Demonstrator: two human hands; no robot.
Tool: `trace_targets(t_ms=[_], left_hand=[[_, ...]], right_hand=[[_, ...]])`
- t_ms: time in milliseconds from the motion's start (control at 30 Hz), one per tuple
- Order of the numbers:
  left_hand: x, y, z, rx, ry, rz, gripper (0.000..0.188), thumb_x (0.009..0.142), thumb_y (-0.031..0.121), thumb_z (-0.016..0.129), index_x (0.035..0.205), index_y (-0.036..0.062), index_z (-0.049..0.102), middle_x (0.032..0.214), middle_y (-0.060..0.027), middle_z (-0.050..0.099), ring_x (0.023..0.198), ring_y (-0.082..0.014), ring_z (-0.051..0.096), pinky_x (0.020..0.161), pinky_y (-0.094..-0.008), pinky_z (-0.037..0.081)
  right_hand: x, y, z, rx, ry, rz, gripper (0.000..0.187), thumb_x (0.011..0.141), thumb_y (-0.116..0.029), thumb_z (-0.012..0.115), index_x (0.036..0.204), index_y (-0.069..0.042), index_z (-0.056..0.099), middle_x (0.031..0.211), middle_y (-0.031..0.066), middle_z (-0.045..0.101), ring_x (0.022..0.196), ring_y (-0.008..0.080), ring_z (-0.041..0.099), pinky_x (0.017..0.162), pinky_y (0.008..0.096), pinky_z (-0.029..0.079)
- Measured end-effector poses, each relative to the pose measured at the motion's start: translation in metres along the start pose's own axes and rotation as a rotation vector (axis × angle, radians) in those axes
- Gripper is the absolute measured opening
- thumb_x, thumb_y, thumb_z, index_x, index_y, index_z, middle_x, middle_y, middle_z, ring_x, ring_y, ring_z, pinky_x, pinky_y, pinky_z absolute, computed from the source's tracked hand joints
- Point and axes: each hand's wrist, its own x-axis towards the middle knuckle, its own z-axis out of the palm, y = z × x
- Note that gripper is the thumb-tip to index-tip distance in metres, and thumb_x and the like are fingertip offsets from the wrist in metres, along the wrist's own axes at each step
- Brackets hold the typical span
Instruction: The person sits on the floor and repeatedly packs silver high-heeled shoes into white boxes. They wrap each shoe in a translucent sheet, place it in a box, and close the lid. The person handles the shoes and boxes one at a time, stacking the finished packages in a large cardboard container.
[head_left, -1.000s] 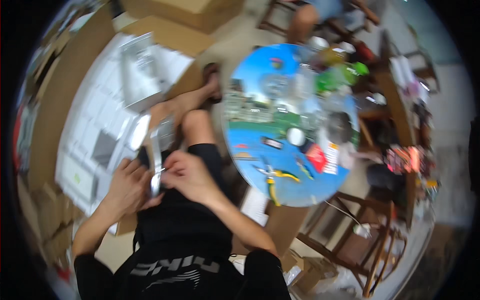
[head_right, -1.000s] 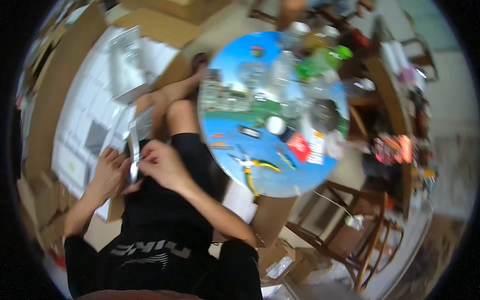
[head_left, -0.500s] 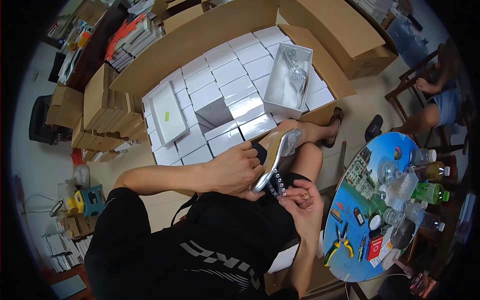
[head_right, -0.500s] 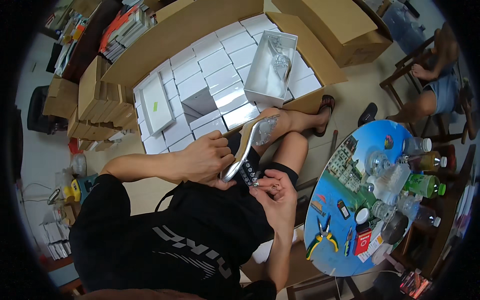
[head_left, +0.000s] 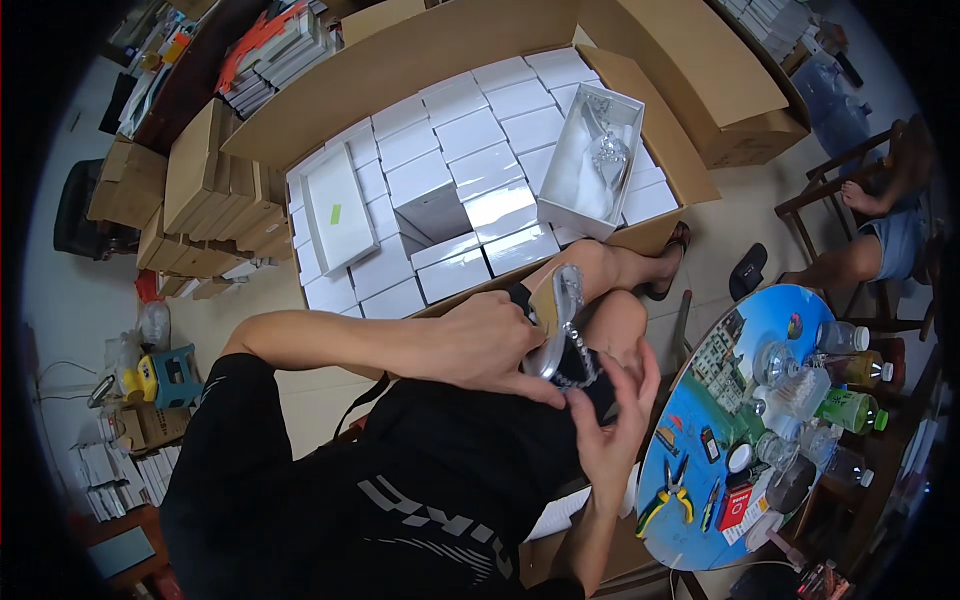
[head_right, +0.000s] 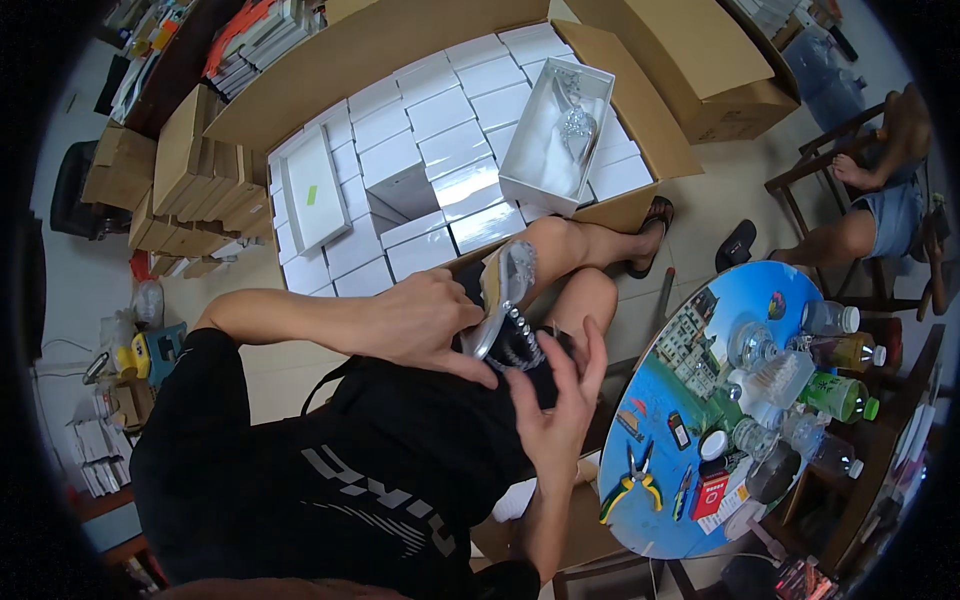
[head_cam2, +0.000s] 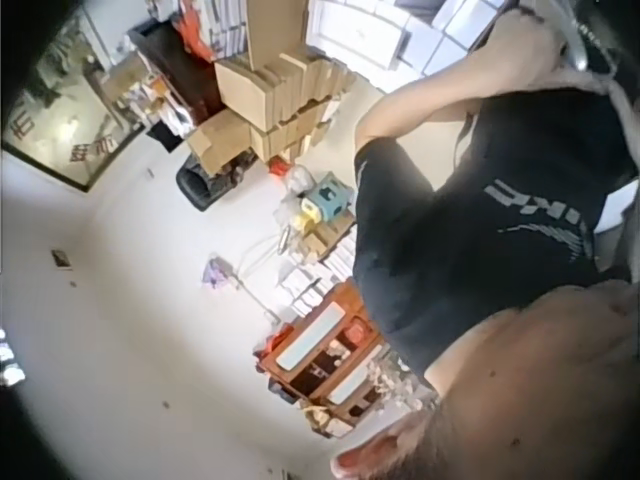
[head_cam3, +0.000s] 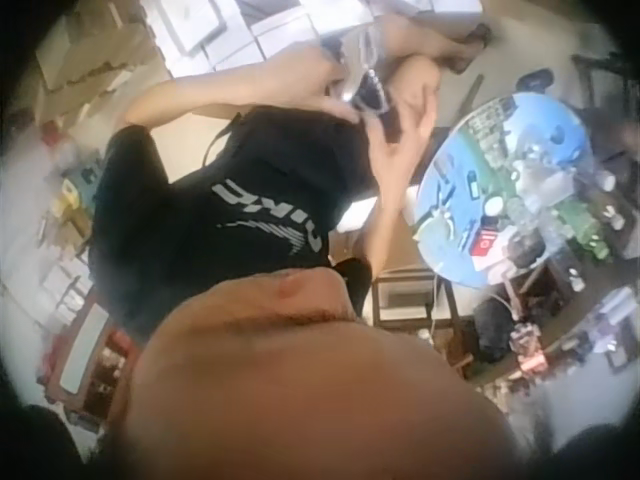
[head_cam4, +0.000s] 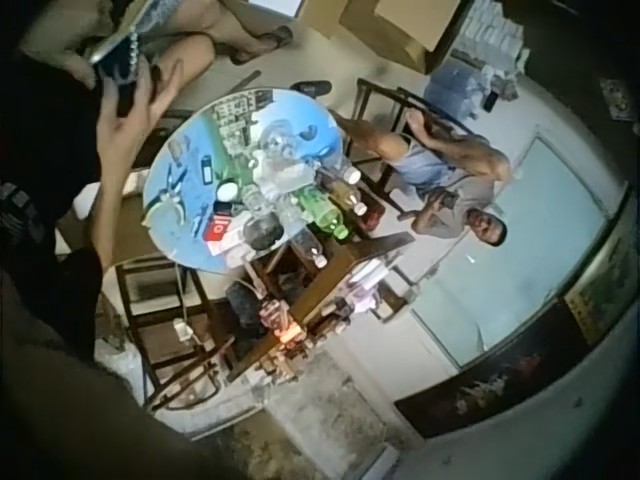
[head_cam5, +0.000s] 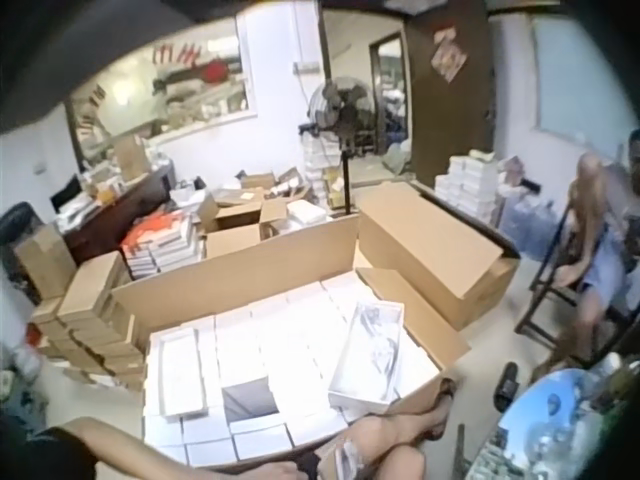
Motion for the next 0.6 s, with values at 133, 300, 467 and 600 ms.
trace_targets(t_ms=[133,300,467,600], left_hand=[[0.010,0.007,-0.028,-0.371,-0.199,-0.111,0.066,0.090,0.058,0.060,0.078,-0.0066,0.064,0.060,-0.0217,0.059,0.061,-0.0361,0.063,0.058,-0.0413,0.049],[0.014,-0.003,-0.023,-0.762,-0.350,-0.105,0.050,0.099,0.045,0.056,0.088,-0.0021,0.066,0.057,-0.0071,0.053,0.050,-0.0208,0.050,0.052,-0.0370,0.041],[0.015,-0.003,-0.028,-1.027,-0.642,-0.344,0.047,0.103,0.042,0.052,0.089,-0.0005,0.065,0.058,0.0021,0.047,0.046,-0.0071,0.040,0.044,-0.0266,0.033],[0.023,-0.004,-0.024,-1.240,-0.670,-0.498,0.046,0.102,0.040,0.053,0.095,-0.0042,0.065,0.058,-0.0039,0.055,0.042,-0.0068,0.049,0.035,-0.0217,0.036]], right_hand=[[0.008,-0.012,0.002,-0.402,-0.222,-0.146,0.027,0.077,-0.021,0.078,0.097,-0.005,0.072,0.155,0.0212,0.031,0.144,0.0485,0.019,0.115,0.0597,0.016],[0.006,0.007,-0.004,-0.240,-0.231,-0.177,0.018,0.078,-0.022,0.078,0.080,-0.005,0.074,0.154,0.0172,0.038,0.145,0.0496,0.018,0.115,0.0637,0.012],[0.007,0.015,-0.042,-0.205,-0.387,-0.106,0.013,0.074,-0.022,0.080,0.080,-0.011,0.076,0.153,0.0159,0.040,0.146,0.0488,0.018,0.116,0.0602,0.013],[0.009,0.025,-0.058,-0.159,-0.400,-0.001,0.011,0.073,-0.018,0.080,0.079,-0.009,0.076,0.153,0.0156,0.040,0.146,0.0459,0.020,0.117,0.0509,0.019]])
